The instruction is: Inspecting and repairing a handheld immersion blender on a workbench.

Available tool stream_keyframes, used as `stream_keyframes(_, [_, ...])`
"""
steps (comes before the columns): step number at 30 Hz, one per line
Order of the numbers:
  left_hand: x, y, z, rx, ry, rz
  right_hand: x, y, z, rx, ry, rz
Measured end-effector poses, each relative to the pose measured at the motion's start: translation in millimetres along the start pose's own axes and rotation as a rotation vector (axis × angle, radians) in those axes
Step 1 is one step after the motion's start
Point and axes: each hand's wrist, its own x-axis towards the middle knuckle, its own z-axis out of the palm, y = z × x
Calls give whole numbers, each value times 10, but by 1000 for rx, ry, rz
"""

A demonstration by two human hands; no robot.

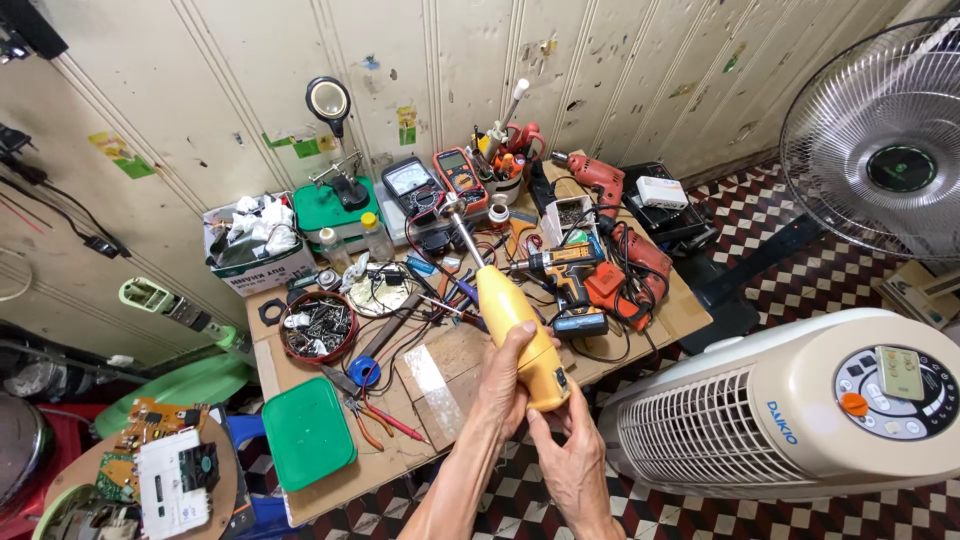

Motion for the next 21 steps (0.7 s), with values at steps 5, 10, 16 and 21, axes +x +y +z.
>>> stream_keyframes(5, [-30,-16,-1,-24,-1,-8,-41,-5,-27,-13,-5,51])
stream_keyframes(10, [-85,-51,-59,-48,24,-8,-78,-60,-66,19,-15,17])
stream_keyframes(16, [-35,-45,-148,-102,112,-23,-46,-22,-35,157,-58,39])
stream_keyframes(21, [-120,44,-146,-129,107,-28,-114,-106,-58,182,-56,21])
